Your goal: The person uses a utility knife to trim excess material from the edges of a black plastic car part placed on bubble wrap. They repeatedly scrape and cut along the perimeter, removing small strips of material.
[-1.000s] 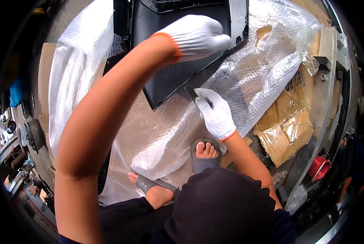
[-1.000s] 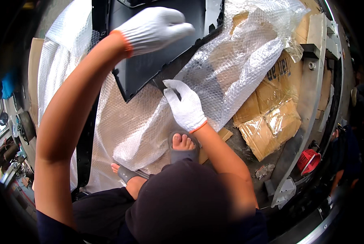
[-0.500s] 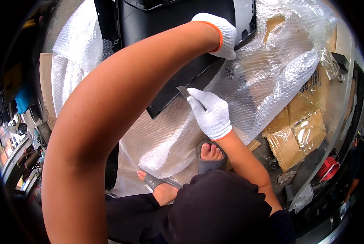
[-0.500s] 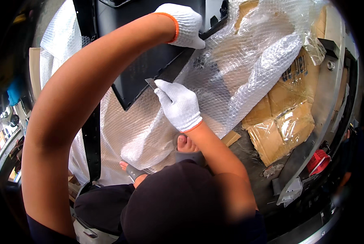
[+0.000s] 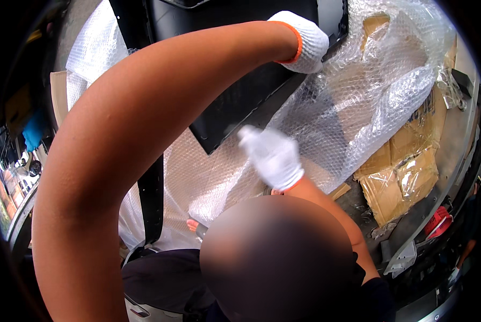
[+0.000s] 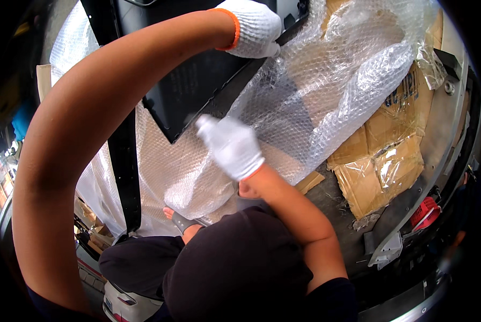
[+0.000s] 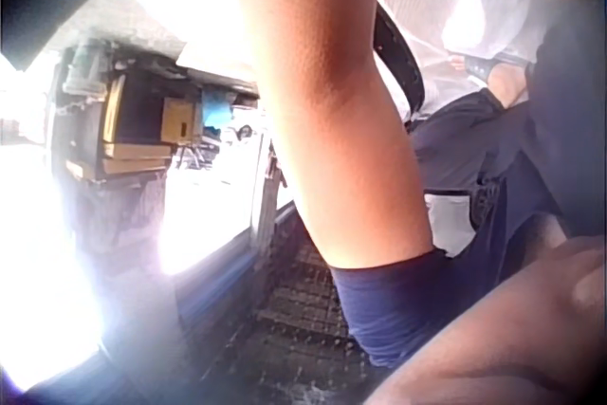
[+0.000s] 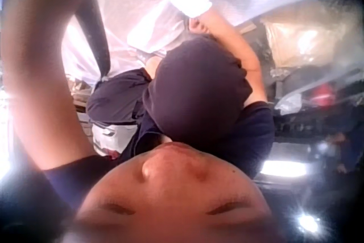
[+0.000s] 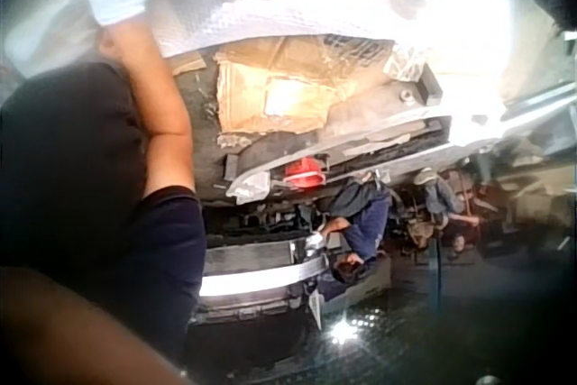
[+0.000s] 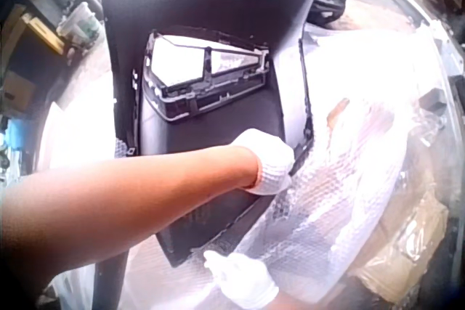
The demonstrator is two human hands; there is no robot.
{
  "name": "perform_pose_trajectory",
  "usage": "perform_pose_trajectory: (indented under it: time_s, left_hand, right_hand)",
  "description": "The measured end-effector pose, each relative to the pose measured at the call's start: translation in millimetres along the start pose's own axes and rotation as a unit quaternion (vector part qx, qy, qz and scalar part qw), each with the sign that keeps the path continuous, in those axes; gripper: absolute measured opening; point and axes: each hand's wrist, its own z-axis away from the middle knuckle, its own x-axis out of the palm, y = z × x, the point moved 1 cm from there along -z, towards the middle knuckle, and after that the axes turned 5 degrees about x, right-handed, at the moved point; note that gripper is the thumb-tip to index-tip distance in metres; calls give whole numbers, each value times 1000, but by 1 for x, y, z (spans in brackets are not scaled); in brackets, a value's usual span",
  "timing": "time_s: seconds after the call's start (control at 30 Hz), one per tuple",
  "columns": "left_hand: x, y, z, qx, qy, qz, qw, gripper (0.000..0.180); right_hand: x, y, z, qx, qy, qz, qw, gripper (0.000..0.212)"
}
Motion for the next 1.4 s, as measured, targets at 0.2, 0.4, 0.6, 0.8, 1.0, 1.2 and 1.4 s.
perform_pose_trajectory:
  time_s: [0.2,0.4,0.6,0.8,1.0,1.2,1.4]
  left_hand:
    - [-4,-7,3,-11,-9,26,1000,36]
    - [-5,-1,0,1,2,24,1000,38]
    - [2,-3,-4,-7,15,7,1000,36]
    - [6,-5,-3,-8,14,2,1000,35]
    - [-11,-4,1,25,-16,14,999,37]
    - [-11,-6,8,20,-17,14,1000,37]
    - [-6,-5,9,18,8,32,999,36]
  right_hand:
    - [-44,-34,-18,-48,97,46,993,23]
    - [-37,-4,-32,-84,24,178,980,27]
    - [-19,-7,-19,27,-29,158,987,34]
    - [-25,0,-25,4,-20,203,979,18]
    - [-17,1,-24,-27,38,132,990,22]
    - [-23,-5,-21,-47,-13,153,987,35]
    - [-23,-1,-22,-49,-18,147,988,35]
